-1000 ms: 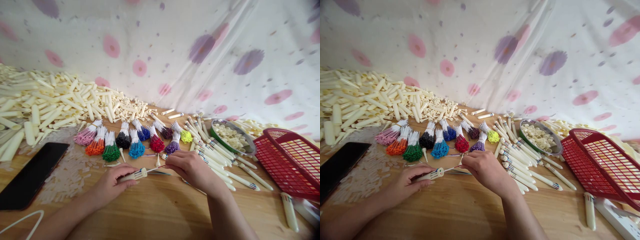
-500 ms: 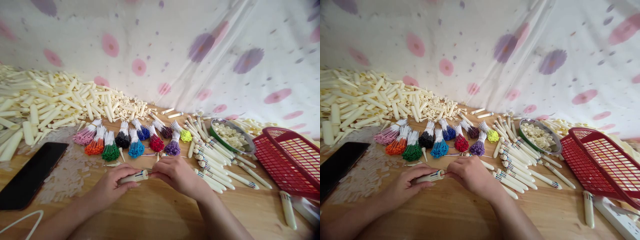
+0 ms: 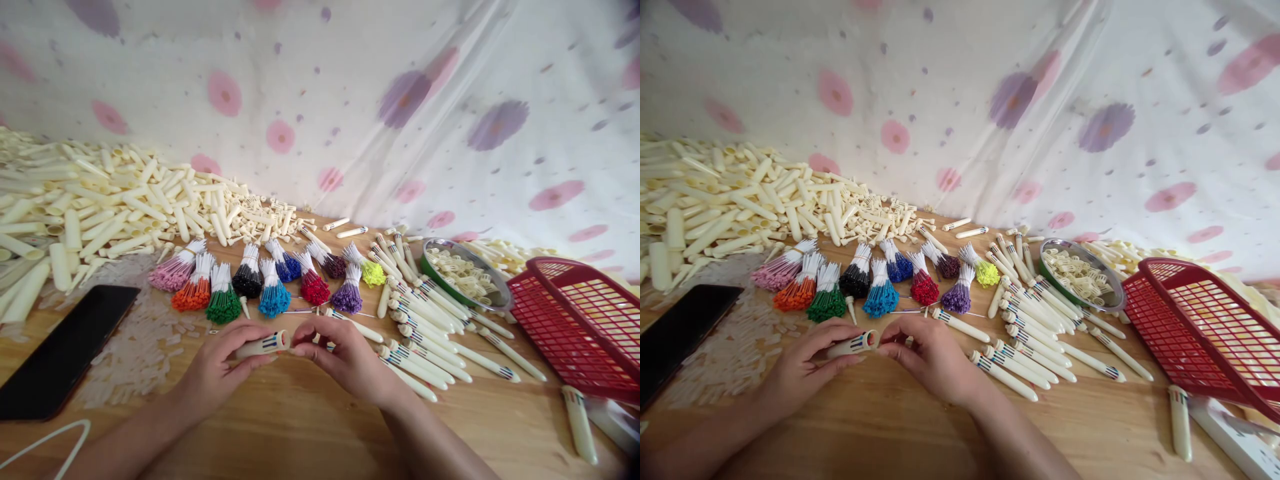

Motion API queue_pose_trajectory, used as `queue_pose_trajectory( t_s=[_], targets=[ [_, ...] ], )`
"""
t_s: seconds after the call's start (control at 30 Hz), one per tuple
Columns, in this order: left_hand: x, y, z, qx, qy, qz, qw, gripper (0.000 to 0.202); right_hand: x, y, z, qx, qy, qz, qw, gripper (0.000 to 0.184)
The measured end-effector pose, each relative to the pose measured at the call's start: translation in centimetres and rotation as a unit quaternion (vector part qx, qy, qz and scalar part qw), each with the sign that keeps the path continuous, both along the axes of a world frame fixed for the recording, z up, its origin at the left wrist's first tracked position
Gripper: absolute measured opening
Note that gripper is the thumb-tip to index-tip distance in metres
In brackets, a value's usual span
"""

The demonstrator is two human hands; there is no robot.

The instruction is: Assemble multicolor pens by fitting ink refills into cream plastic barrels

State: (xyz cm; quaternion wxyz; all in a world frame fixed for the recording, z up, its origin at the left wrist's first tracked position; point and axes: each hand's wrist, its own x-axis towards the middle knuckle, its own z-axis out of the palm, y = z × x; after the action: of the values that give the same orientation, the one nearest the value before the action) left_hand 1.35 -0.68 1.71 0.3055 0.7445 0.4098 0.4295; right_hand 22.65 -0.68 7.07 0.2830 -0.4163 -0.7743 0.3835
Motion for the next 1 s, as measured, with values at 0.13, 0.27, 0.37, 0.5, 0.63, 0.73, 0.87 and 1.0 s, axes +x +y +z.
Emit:
queue_pose_trajectory(
  t_s=[0.13,0.27,0.37,0.5,0.63,0.73,0.87,1.0],
  targets=[
    [0.1,0.0,-0.2,-0.047,-0.025,0.0,0.999,0.019,-0.5,-0.3,-0.2,0.027,0.026,-0.036,0.999,0.013],
    [0.0,0.0,-0.8,-0.078,-0.064,-0.031,0.994,0.018,-0.5,-0.4,0.1,0.057,0.053,-0.037,0.996,0.014],
    [0.0,0.0,-1.1,-0.099,-0.095,-0.047,0.989,0.018,-0.5,-0.6,0.4,0.067,0.042,-0.02,0.997,0.014],
    [0.1,-0.1,-1.0,-0.128,-0.118,-0.067,0.982,0.02,-0.5,-0.9,0.8,0.104,0.006,0.002,0.995,0.019],
    [0.3,-0.2,-0.9,-0.143,-0.122,-0.077,0.979,0.019,-0.5,-1.0,1.0,0.13,0.0,0.007,0.992,0.019],
    [0.3,-0.2,-0.9,-0.145,-0.115,-0.068,0.98,0.02,-0.4,-1.1,0.9,0.128,-0.01,0.004,0.992,0.02],
    [0.2,-0.2,-1.0,-0.135,-0.113,-0.072,0.982,0.019,-0.4,-1.2,0.8,0.121,-0.025,0.002,0.992,0.02],
    [0.3,-0.2,-1.1,-0.124,-0.108,-0.067,0.984,0.018,-0.8,-1.2,0.5,0.07,0.0,-0.03,0.997,0.016]
  ],
)
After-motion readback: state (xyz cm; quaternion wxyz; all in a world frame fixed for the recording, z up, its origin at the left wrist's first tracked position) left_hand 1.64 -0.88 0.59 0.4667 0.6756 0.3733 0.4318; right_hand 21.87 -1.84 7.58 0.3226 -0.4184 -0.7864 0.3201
